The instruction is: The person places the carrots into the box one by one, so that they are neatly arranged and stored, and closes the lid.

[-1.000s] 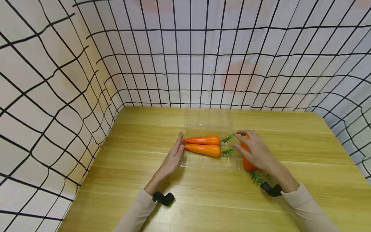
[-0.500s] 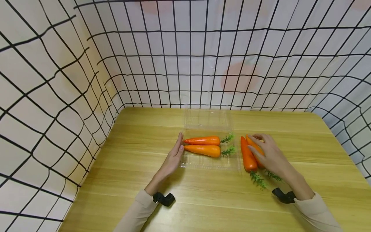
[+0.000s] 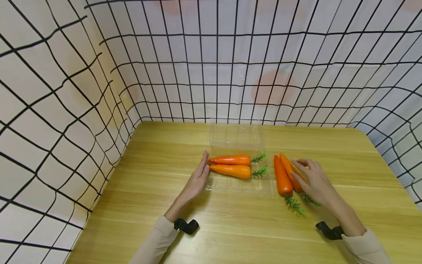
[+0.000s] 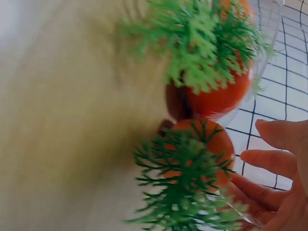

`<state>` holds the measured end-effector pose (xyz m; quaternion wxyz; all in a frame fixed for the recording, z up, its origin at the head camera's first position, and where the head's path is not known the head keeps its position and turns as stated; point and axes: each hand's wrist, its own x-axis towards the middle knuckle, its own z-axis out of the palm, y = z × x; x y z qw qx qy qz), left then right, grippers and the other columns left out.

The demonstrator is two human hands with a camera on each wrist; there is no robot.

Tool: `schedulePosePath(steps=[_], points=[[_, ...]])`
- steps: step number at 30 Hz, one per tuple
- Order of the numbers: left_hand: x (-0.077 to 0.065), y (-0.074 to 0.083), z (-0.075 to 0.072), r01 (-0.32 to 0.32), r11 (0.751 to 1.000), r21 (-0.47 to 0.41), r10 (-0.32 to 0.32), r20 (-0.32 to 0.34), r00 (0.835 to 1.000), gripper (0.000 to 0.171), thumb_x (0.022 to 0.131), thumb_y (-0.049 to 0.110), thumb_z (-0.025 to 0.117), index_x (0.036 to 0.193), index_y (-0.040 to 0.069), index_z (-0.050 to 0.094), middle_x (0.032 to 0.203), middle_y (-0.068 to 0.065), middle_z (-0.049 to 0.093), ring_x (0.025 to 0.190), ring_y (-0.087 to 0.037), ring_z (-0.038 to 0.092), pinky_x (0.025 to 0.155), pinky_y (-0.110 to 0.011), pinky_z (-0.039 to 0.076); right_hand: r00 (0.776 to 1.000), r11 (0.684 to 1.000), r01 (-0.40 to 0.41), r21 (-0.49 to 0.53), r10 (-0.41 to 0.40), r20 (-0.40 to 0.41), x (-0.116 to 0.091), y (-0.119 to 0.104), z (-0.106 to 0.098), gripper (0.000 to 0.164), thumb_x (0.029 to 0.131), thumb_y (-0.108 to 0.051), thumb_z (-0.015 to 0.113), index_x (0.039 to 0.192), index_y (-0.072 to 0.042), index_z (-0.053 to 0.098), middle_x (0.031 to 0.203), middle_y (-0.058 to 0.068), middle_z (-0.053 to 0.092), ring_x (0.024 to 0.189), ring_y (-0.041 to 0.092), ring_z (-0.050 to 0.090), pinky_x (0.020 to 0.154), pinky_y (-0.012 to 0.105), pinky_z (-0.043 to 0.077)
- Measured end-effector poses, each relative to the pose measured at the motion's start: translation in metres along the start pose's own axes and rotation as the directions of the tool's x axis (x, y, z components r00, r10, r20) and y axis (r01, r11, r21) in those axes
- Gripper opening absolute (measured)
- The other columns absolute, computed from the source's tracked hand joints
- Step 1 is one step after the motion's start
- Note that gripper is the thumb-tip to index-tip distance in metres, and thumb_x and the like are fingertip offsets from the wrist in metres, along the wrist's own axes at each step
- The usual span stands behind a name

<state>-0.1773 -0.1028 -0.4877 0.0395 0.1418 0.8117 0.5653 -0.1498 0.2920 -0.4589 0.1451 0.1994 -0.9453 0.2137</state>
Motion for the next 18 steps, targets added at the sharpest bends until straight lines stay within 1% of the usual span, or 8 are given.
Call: schedulePosePath(steps=[9,12,18], points=[[-0.001,0.000,0.000,0.005,1.000,0.003,-0.005,-0.002,1.000,0.058,0.115,0.016,0.030,0.167,0.007,0.006,0.174,-0.016,0.015,0.159,-0.036,0.020,0.131,-0.055,0.015,1.000,1.000,0.000,0.014,0.000,-0.020,-0.010,0.006,0.007,0.042,0.097,-0.007,0.070,0.136,0.008,0.062,0.126,0.030,0.057,0.114,0.047,0.051,0.086,0.061,0.045],[-0.001,0.000,-0.001,0.005,1.000,0.003,-0.005,-0.003,1.000,0.058,0.115,0.016,0.030,0.167,0.007,0.007,0.174,-0.015,0.015,0.159,-0.036,0.020,0.131,-0.054,0.015,1.000,1.000,-0.004,0.015,0.005,-0.026,-0.012,0.008,0.008,0.042,0.098,-0.008,0.069,0.135,0.009,0.062,0.127,0.031,0.057,0.115,0.048,0.050,0.087,0.063,0.045],[0.000,0.000,-0.001,0.005,1.000,0.003,-0.005,0.000,1.000,0.058,0.115,0.017,0.030,0.167,0.006,0.007,0.174,-0.015,0.015,0.160,-0.035,0.019,0.131,-0.054,0.015,0.999,0.999,-0.035,0.024,0.036,-0.035,-0.015,0.010,0.009,0.042,0.099,-0.008,0.068,0.135,0.011,0.061,0.126,0.032,0.056,0.116,0.050,0.049,0.091,0.066,0.043]])
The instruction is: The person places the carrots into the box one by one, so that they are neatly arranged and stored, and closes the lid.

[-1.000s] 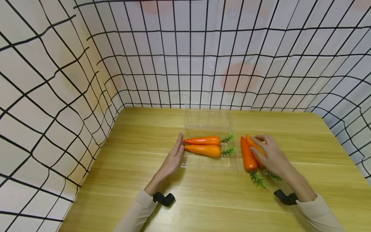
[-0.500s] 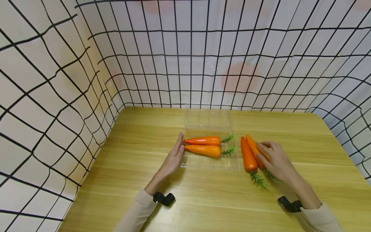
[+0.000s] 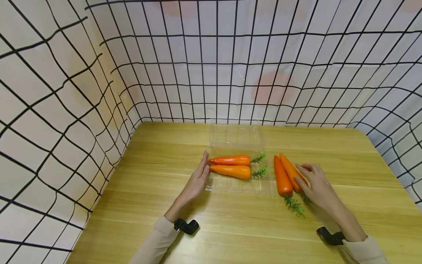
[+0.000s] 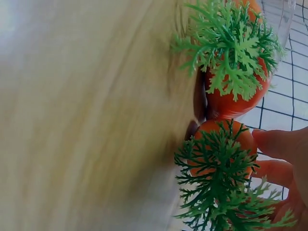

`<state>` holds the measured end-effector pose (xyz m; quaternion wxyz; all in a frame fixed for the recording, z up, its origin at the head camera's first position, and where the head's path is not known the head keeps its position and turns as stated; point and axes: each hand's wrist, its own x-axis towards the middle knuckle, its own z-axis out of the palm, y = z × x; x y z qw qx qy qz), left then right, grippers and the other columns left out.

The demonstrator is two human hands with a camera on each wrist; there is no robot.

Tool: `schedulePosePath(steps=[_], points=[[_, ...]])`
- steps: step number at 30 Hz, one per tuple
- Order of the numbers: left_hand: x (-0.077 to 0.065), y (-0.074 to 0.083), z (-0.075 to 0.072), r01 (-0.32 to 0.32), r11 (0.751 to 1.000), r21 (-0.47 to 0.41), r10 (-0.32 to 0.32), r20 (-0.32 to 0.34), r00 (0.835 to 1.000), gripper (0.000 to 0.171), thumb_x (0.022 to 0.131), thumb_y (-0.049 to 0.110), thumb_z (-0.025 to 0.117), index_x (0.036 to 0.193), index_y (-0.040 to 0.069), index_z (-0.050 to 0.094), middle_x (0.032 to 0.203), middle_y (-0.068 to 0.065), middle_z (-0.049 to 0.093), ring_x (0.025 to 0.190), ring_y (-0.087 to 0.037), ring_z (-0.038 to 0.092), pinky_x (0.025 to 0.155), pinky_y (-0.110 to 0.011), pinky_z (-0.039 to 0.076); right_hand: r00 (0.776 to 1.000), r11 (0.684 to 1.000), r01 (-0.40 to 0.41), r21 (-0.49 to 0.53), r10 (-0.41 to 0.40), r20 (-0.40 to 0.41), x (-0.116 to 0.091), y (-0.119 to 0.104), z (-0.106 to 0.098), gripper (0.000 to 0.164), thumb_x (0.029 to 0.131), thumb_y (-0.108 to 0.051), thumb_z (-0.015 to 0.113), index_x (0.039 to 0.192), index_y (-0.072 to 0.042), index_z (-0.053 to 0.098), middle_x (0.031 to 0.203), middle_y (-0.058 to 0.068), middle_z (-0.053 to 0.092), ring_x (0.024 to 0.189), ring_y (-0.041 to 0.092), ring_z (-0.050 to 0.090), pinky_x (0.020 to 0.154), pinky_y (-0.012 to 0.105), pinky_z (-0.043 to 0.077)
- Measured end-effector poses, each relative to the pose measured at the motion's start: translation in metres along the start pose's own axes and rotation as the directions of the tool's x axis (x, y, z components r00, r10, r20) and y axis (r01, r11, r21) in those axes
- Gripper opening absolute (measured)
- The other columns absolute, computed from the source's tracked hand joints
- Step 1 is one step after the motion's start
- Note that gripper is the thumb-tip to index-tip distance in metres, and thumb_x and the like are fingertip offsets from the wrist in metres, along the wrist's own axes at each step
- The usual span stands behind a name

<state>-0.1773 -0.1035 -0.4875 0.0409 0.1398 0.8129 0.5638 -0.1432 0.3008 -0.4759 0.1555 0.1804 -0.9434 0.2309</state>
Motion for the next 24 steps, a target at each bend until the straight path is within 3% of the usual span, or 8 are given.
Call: schedulePosePath(steps=[15,24], points=[[-0.0012,0.0005,-0.0001,-0.003,1.000,-0.003,0.003,-0.003,1.000,0.058,0.115,0.016,0.030,0.167,0.007,0.006,0.173,-0.017,0.015,0.159,-0.037,0.020,0.131,-0.055,0.015,0.996,0.998,-0.068,-0.004,0.068,0.062,-0.0022,-0.0001,0.0028,0.045,0.100,-0.010,0.067,0.138,0.012,0.058,0.125,0.036,0.058,0.112,0.052,0.053,0.088,0.066,0.046],[-0.0010,-0.0001,0.0009,-0.002,1.000,-0.002,0.002,0.001,1.000,0.058,0.115,0.015,0.030,0.167,0.007,0.005,0.174,-0.016,0.014,0.159,-0.037,0.020,0.131,-0.054,0.015,0.989,0.994,-0.106,-0.010,0.106,0.105,-0.0038,-0.0022,0.0018,0.047,0.104,-0.016,0.064,0.140,0.012,0.056,0.122,0.031,0.059,0.104,0.044,0.055,0.080,0.056,0.046]])
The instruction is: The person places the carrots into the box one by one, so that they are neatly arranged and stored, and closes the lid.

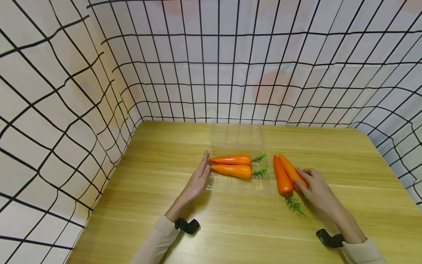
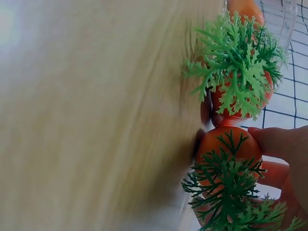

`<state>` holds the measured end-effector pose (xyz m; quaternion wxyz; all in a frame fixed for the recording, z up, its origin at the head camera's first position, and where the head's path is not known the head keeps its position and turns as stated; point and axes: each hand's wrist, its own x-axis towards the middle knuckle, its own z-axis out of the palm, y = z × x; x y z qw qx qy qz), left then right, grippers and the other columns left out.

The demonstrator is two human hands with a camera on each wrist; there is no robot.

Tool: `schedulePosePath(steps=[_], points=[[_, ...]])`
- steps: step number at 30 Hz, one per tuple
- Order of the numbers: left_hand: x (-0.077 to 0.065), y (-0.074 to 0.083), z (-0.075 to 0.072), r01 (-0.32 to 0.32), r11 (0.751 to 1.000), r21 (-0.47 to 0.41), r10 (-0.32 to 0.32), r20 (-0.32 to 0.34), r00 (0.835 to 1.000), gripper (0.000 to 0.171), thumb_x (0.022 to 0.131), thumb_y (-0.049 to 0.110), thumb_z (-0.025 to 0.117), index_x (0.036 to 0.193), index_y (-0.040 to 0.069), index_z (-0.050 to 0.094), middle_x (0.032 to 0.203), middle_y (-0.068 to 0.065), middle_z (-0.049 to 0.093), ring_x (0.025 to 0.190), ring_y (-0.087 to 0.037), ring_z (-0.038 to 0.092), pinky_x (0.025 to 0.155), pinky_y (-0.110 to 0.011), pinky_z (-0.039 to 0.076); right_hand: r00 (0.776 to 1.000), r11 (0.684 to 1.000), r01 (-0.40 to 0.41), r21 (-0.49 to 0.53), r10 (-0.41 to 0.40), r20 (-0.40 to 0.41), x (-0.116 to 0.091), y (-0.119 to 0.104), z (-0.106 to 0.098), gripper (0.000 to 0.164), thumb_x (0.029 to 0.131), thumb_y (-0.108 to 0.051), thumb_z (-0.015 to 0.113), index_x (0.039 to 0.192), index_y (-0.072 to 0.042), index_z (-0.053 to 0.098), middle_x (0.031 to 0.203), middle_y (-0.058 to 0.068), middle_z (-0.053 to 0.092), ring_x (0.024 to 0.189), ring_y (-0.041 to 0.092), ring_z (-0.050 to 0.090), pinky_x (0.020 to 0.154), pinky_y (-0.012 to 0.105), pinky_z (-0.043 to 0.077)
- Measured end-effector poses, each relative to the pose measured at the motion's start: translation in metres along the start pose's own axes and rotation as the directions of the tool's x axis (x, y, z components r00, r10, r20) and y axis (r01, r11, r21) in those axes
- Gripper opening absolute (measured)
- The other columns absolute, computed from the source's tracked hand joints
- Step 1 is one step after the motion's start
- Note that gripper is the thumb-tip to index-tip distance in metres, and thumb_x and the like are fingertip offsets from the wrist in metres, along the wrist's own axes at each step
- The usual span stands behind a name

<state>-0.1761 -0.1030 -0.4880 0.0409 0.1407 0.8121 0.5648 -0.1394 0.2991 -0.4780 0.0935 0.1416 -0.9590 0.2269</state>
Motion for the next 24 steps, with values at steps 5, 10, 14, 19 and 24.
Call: schedulePosePath(steps=[5,10,14,19,24], points=[[0.0014,0.0002,0.0003,-0.004,1.000,-0.004,0.004,0.001,1.000,0.058,0.115,0.015,0.029,0.167,0.007,0.005,0.174,-0.017,0.013,0.159,-0.036,0.019,0.131,-0.054,0.014,1.000,1.000,-0.019,-0.005,0.019,0.017,0.0000,-0.0006,-0.0013,0.048,0.102,-0.014,0.067,0.141,0.011,0.056,0.118,0.030,0.062,0.100,0.040,0.058,0.078,0.051,0.046],[0.0018,0.0005,0.0001,-0.006,1.000,-0.004,0.006,0.001,1.000,0.058,0.115,0.015,0.029,0.167,0.006,0.006,0.174,-0.016,0.012,0.160,-0.035,0.017,0.131,-0.054,0.014,0.997,0.999,-0.048,-0.006,0.048,0.057,0.0010,-0.0018,-0.0034,0.048,0.103,-0.015,0.065,0.143,0.010,0.055,0.114,0.029,0.064,0.089,0.032,0.057,0.071,0.040,0.043],[0.0015,0.0010,-0.0001,-0.004,1.000,-0.008,0.004,0.001,1.000,0.058,0.115,0.015,0.029,0.167,0.006,0.005,0.174,-0.016,0.012,0.160,-0.035,0.017,0.131,-0.053,0.013,0.998,0.999,-0.042,0.000,0.042,0.052,0.0007,-0.0026,-0.0036,0.048,0.102,-0.016,0.066,0.143,0.008,0.057,0.108,0.026,0.066,0.082,0.025,0.052,0.068,0.033,0.038],[0.0006,0.0001,0.0001,-0.001,1.000,-0.009,0.002,0.002,1.000,0.058,0.115,0.015,0.029,0.167,0.006,0.005,0.174,-0.015,0.012,0.160,-0.035,0.017,0.131,-0.054,0.014,1.000,1.000,-0.006,0.003,0.006,0.006,-0.0001,0.0003,-0.0020,0.045,0.101,-0.015,0.068,0.140,0.005,0.060,0.109,0.025,0.066,0.085,0.028,0.056,0.069,0.035,0.040],[0.0003,-0.0004,0.0003,-0.003,1.000,-0.008,0.003,0.002,1.000,0.058,0.115,0.016,0.029,0.167,0.007,0.005,0.174,-0.015,0.013,0.160,-0.035,0.018,0.131,-0.054,0.014,0.999,1.000,0.015,0.000,-0.015,-0.033,-0.0020,0.0023,-0.0021,0.043,0.098,-0.008,0.070,0.138,0.006,0.062,0.109,0.025,0.065,0.090,0.032,0.057,0.071,0.036,0.040]])
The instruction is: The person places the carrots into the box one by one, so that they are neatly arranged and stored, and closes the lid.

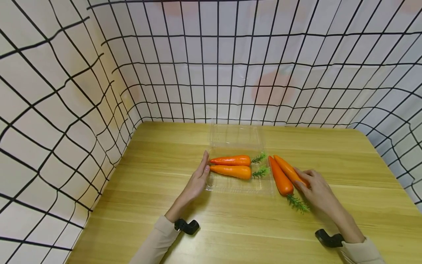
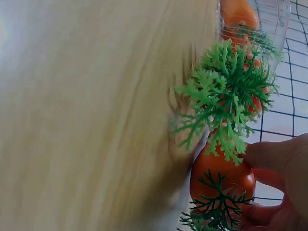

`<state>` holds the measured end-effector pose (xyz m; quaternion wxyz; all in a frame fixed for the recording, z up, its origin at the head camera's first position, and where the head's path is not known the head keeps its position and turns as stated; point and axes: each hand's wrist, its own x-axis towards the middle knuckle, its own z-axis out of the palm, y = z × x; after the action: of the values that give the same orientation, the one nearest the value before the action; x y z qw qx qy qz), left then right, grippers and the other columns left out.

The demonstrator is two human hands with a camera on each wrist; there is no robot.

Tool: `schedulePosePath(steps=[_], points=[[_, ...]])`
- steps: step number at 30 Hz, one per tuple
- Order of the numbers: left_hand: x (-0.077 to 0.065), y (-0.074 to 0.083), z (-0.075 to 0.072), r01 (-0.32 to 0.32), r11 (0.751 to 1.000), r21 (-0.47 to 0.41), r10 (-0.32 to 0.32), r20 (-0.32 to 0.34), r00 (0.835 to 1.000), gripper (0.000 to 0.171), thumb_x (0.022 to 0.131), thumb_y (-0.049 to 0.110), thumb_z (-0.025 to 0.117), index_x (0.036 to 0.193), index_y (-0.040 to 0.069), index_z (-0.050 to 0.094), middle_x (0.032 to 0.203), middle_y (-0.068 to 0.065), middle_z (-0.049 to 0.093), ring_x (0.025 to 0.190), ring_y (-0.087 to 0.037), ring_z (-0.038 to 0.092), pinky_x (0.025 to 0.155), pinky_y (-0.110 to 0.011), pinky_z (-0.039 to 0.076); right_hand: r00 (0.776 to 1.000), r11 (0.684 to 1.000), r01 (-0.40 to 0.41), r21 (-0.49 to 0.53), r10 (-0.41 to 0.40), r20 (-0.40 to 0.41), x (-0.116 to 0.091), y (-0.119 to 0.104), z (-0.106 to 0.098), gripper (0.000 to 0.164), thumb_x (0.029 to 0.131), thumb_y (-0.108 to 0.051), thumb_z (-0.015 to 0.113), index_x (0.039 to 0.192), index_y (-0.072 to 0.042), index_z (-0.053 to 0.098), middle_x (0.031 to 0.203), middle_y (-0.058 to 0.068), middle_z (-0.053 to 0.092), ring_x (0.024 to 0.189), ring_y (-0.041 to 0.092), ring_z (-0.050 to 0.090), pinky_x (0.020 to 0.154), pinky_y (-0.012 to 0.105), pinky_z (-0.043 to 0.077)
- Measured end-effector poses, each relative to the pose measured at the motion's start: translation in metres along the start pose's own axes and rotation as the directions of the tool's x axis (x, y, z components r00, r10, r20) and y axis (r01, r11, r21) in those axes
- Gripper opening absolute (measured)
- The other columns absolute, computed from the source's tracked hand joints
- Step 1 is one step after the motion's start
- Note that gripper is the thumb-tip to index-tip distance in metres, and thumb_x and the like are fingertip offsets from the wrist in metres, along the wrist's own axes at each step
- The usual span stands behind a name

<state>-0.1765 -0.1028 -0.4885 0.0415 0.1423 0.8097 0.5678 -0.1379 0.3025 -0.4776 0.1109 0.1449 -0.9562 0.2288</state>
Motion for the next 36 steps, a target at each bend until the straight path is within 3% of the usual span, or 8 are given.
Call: schedulePosePath(steps=[7,17,28,36], points=[[0.000,-0.001,0.000,0.001,1.000,-0.006,-0.001,0.001,1.000,0.058,0.115,0.016,0.030,0.167,0.008,0.005,0.174,-0.016,0.013,0.160,-0.035,0.018,0.131,-0.054,0.014,1.000,1.000,-0.002,0.025,0.002,-0.030,0.000,0.001,-0.005,0.044,0.099,-0.008,0.068,0.140,0.005,0.060,0.113,0.024,0.063,0.093,0.032,0.053,0.072,0.034,0.037],[0.000,0.000,0.000,0.000,1.000,-0.003,0.000,0.000,1.000,0.058,0.115,0.015,0.030,0.167,0.006,0.006,0.174,-0.015,0.012,0.160,-0.035,0.017,0.131,-0.054,0.014,0.982,0.992,0.126,-0.004,-0.126,-0.140,0.014,-0.002,-0.010,0.044,0.090,0.002,0.075,0.133,0.006,0.066,0.108,0.026,0.065,0.093,0.037,0.055,0.072,0.036,0.038],[0.000,-0.002,0.001,0.005,1.000,-0.006,-0.005,-0.002,1.000,0.058,0.115,0.014,0.031,0.167,0.007,0.006,0.174,-0.015,0.013,0.160,-0.035,0.017,0.131,-0.054,0.013,0.978,0.984,0.178,0.017,-0.175,-0.115,0.026,-0.018,-0.017,0.049,0.091,-0.003,0.077,0.138,-0.003,0.066,0.114,0.021,0.064,0.101,0.035,0.054,0.074,0.039,0.040],[-0.001,0.000,-0.001,0.000,1.000,0.003,0.000,0.010,1.000,0.058,0.115,0.015,0.029,0.167,0.006,0.004,0.174,-0.017,0.011,0.161,-0.034,0.014,0.131,-0.053,0.013,0.979,0.980,0.188,0.063,-0.182,-0.091,0.034,-0.033,-0.018,0.049,0.093,-0.008,0.076,0.141,-0.008,0.065,0.117,0.020,0.065,0.101,0.031,0.054,0.075,0.033,0.036]])
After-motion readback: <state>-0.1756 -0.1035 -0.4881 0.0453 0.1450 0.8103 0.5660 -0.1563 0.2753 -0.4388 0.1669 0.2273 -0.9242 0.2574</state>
